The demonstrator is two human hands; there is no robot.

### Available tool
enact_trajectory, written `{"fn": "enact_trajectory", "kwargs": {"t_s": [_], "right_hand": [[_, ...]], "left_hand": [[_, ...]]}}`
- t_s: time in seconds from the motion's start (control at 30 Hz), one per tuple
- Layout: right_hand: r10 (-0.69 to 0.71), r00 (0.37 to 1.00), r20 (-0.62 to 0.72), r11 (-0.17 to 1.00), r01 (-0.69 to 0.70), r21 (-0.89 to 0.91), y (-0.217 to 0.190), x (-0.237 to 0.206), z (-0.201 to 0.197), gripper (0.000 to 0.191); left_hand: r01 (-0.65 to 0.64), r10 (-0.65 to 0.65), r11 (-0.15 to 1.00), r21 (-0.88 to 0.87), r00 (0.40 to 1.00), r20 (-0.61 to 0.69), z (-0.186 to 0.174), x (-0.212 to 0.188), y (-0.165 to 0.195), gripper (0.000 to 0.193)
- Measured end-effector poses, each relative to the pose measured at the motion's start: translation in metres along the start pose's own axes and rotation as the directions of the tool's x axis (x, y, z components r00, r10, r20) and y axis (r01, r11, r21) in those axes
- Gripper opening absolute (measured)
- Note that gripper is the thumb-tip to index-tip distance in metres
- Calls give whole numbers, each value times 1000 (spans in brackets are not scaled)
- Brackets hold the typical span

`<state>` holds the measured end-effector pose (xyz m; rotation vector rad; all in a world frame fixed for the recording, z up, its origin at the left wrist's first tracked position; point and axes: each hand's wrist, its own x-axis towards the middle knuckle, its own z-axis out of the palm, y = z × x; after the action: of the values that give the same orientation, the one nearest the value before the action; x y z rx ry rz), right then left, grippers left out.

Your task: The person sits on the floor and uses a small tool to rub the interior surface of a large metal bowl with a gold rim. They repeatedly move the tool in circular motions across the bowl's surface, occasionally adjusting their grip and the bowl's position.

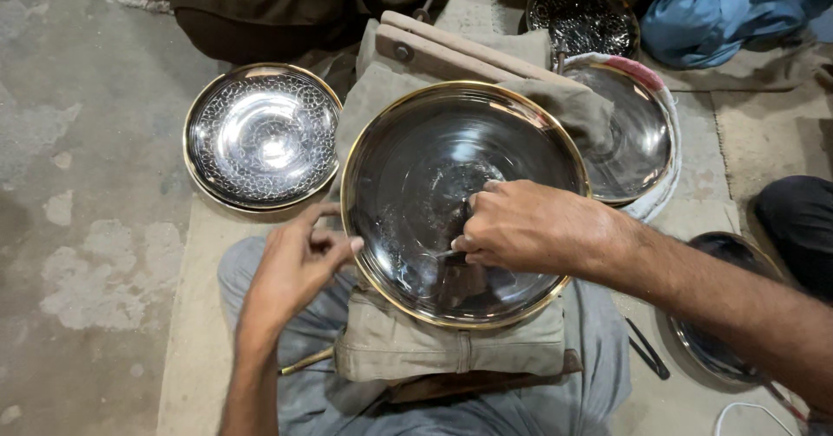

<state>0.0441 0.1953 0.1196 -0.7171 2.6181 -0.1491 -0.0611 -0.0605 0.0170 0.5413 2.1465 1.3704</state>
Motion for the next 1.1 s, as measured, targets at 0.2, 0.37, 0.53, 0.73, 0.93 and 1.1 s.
{"fn": "enact_trajectory", "kwargs": {"t_s": [0.2,0.37,0.53,0.73,0.93,1.1], "right_hand": [[62,998,25,998,-63,22,-1,2,2,28],[141,989,39,968,-146,202,2,5,-5,33],[383,903,193,878,-421,227,25,11,-25,41],[426,882,-202,905,-412,109,43,17,-25,53],[463,829,-313,886,-430,170,47,12,-18,52],[426,854,-298,899,-361,249,49,4,-19,40]], "left_hand": [[-64,80,984,169,993,-92,1,11,3,41],[-21,40,987,157,992,-121,-2,3,13,46],[-107,154,975,197,959,-240,-4,0,18,45],[-120,164,977,173,949,-268,0,-2,20,39],[-205,256,961,187,916,-310,4,-1,27,33],[-378,393,918,118,906,-156,17,19,44,25]]}}
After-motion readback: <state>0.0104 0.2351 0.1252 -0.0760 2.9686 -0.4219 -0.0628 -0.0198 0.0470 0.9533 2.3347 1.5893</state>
